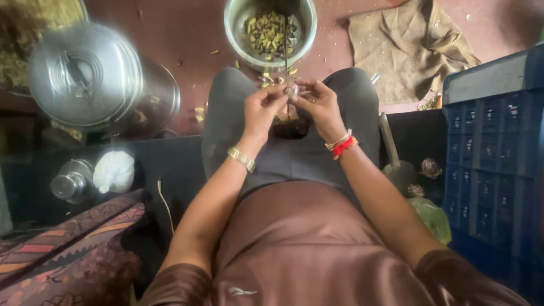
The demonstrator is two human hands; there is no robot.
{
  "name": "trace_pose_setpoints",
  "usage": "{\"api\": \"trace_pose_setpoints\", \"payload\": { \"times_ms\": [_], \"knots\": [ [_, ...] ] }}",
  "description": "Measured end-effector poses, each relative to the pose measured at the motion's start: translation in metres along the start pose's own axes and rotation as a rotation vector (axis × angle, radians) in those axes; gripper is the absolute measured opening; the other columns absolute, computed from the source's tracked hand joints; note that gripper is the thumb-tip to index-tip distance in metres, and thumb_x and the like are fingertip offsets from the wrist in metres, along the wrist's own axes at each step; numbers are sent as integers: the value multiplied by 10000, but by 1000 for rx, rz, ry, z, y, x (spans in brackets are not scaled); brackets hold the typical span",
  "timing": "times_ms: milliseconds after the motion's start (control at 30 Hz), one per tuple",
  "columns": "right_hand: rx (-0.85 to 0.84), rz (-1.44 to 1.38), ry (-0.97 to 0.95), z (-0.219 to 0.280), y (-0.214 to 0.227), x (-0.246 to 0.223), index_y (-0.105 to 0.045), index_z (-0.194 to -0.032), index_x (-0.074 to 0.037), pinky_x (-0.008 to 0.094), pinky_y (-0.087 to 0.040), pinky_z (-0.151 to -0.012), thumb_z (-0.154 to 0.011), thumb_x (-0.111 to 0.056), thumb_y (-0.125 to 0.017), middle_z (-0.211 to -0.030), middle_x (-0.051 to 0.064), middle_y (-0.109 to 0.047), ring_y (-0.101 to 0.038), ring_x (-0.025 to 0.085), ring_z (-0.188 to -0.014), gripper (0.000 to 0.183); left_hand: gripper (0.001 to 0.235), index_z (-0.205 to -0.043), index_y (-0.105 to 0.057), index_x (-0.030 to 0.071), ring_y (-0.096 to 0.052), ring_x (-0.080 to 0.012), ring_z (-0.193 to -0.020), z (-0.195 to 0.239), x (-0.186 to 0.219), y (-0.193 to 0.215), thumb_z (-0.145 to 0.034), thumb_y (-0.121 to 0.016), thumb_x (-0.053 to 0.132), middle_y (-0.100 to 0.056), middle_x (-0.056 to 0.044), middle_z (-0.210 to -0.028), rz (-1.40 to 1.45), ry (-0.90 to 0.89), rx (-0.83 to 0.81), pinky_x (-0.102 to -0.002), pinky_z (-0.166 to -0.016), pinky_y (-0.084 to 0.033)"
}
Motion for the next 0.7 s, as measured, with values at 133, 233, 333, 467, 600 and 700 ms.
{"api": "trace_pose_setpoints", "payload": {
  "times_ms": [133, 233, 333, 467, 600, 700],
  "knots": [
    [3, -18, -78, 0, 0, -2, -618, -1333, 57, 276, -583, -936, -975, -5, -670, -1207, 120, -712, -690, 142, -1086, 367, 264, -1158, -753, -12, -701, -118, -934, 0, 5, -1, -897, -736, -46, -761, -71, -1078, -44, 2, 65, -250, -814, -575],
    [2, -10, -148, 6, -1, -1, -631, -1316, 71, 276, -594, -897, -979, -24, -674, -1185, 126, -731, -710, 146, -1042, 352, 292, -1171, -752, -9, -700, -113, -924, -2, -3, 1, -880, -746, -38, -760, -62, -1066, -18, 73, 54, -245, -821, -573],
    [12, 75, -169, 12, 0, -1, -646, -1282, 86, 276, -600, -884, -958, -16, -694, -1162, 130, -745, -723, 153, -1024, 344, 259, -1133, -755, -32, -717, -117, -911, 5, -11, 2, -874, -759, -28, -769, -64, -1043, -4, 120, 27, -252, -820, -601],
    [11, 52, -185, 10, 4, 8, -655, -1259, 107, 281, -613, -873, -932, -15, -705, -1141, 143, -751, -736, 169, -1013, 352, 263, -1105, -764, -60, -707, -128, -894, 2, -20, 7, -846, -786, -17, -777, -86, -1018, -147, 78, 53, -250, -808, -572],
    [87, 19, -98, -25, 9, 24, -678, -1262, 130, 287, -589, -886, -973, -44, -721, -1128, 164, -753, -715, 184, -983, 340, 222, -1125, -721, -86, -725, -220, -829, -34, -46, 11, -955, -717, 57, -755, -121, -955, 84, 252, 71, -328, -738, -566],
    [104, -148, -117, -44, 12, 22, -649, -1269, 103, 279, -600, -909, -953, -89, -713, -1136, 135, -750, -733, 181, -1012, 375, 270, -1189, -733, -70, -721, -186, -927, -56, -40, 11, -939, -717, 32, -768, -113, -1058, 180, 86, 23, -305, -835, -586]
  ]
}}
Point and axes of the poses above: each hand's wrist, its own z-axis away from the middle knuckle, its own y-axis out of the back of the hand, x = y × z, the point moved 5 cm from there along -z, towards the middle knuckle
